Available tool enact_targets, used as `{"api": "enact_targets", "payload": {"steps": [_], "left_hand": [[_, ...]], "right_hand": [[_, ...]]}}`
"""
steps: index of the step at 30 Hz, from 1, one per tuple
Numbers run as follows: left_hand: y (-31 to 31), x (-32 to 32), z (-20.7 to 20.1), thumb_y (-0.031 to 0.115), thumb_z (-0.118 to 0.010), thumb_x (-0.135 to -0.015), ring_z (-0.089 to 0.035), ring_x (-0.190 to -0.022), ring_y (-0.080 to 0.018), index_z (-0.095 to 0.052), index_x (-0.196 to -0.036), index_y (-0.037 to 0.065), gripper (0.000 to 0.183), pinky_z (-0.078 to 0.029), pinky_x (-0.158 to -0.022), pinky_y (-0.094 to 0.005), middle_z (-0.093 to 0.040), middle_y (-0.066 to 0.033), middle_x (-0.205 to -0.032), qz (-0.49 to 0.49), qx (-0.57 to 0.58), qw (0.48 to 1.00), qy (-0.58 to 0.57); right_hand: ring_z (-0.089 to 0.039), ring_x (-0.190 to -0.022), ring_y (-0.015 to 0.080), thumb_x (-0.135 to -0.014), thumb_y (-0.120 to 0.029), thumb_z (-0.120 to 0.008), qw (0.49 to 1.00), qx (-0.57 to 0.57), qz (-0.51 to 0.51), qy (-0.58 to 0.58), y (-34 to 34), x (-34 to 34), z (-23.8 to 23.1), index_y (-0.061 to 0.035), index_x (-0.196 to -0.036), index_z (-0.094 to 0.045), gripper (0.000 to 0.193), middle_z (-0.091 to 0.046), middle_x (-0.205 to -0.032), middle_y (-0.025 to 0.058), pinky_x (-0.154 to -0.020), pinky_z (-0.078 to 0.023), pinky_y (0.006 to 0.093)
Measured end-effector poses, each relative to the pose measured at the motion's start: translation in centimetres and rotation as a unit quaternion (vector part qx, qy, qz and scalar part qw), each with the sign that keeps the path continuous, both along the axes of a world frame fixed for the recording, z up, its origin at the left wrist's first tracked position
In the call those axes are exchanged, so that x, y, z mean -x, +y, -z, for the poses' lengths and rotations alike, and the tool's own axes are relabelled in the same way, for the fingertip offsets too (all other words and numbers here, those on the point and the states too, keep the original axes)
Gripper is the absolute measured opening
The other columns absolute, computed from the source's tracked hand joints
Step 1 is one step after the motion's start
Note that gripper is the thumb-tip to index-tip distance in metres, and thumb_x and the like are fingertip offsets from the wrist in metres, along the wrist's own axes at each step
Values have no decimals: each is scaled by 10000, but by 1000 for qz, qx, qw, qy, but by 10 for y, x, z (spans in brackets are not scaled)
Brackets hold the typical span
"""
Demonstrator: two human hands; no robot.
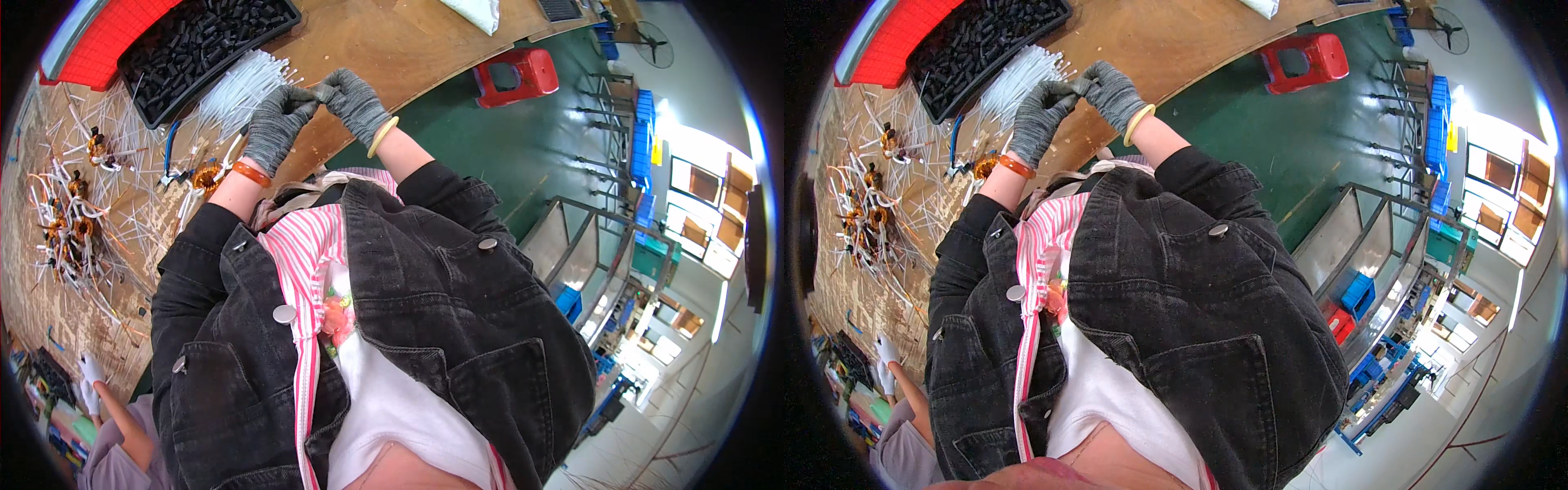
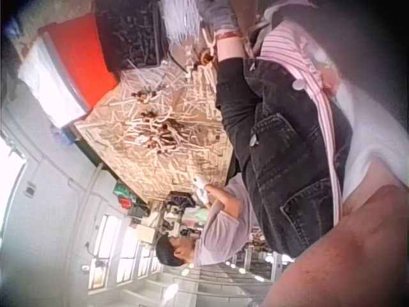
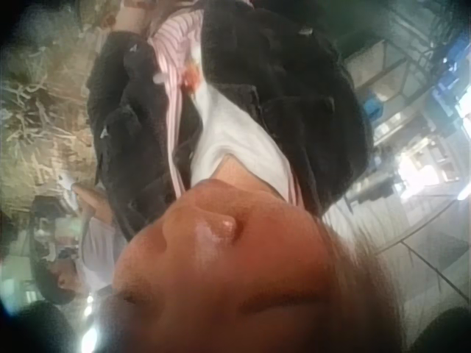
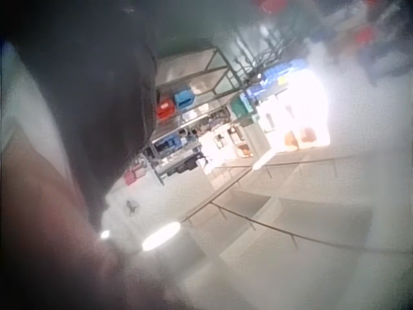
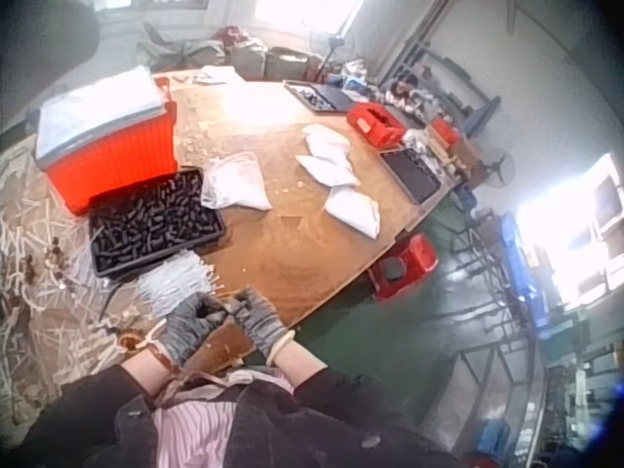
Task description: Group multiple electrical wires together and secure them with cable ties on a workbench.
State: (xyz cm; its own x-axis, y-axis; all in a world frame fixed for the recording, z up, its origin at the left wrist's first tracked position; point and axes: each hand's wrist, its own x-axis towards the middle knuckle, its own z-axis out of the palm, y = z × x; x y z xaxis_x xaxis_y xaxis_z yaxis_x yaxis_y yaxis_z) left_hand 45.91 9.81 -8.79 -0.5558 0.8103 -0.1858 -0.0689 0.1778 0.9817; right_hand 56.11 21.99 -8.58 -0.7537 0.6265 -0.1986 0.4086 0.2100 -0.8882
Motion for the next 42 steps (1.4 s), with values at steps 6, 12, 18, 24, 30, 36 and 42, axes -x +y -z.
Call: {"api": "enact_targets", "payload": {"steps": [6,12,18,24,30,36,42], "left_hand": [[-14,18,21,-2,-619,-764,-580,-791,-115,-601,-942,13,180,-471,-749,-236,-632,-58,-868,37,11,999,-5],[-21,17,25,-7,-621,-761,-577,-789,-115,-624,-942,15,182,-472,-748,-240,-637,-61,-876,21,47,999,-9],[-22,17,25,-6,-621,-763,-576,-773,-112,-626,-929,12,166,-475,-740,-241,-637,-60,-871,16,28,999,-12],[-28,23,24,10,-636,-754,-579,-811,-118,-622,-909,12,156,-470,-763,-252,-636,-59,-850,15,11,1000,-6],[-73,44,50,125,-655,-736,-601,-820,-259,-620,-938,54,217,-473,-743,-338,-628,-130,-836,99,103,944,297],[-96,44,74,218,-611,-767,-582,-840,-311,-624,-959,95,229,-460,-740,-380,-615,-145,-889,123,179,905,365],[-121,53,66,147,-592,-721,-569,-787,-308,-634,-878,94,170,-451,-701,-388,-600,-130,-809,137,224,867,424]], "right_hand": [[-523,-694,127,-785,-208,-639,983,136,55,110,-3,-8,30,-48,-917,-542,229,-587,-804,54,-646,-452,274],[-562,-769,155,-742,-54,-661,972,190,13,138,-2,-3,12,-26,-1082,-457,398,-581,-887,77,-709,-476,256],[-573,-823,163,-713,19,-666,953,185,-79,226,0,-1,37,-17,-1145,-395,511,-572,-917,94,-782,-483,265],[-574,-824,162,-724,10,-661,921,311,49,229,-18,2,27,-7,-1147,-426,484,-588,-943,97,-768,-482,274],[-577,-805,138,-769,-56,-634,879,447,38,162,-26,-5,31,-8,-978,-586,221,-623,-865,73,-725,-479,256],[-572,-762,126,-750,-61,-656,935,350,-38,47,-57,13,49,-20,-941,-593,206,-622,-833,52,-705,-473,244],[-580,-728,124,-703,-83,-704,921,365,-51,122,-66,21,77,-46,-861,-616,185,-636,-794,50,-651,-481,257]]}}
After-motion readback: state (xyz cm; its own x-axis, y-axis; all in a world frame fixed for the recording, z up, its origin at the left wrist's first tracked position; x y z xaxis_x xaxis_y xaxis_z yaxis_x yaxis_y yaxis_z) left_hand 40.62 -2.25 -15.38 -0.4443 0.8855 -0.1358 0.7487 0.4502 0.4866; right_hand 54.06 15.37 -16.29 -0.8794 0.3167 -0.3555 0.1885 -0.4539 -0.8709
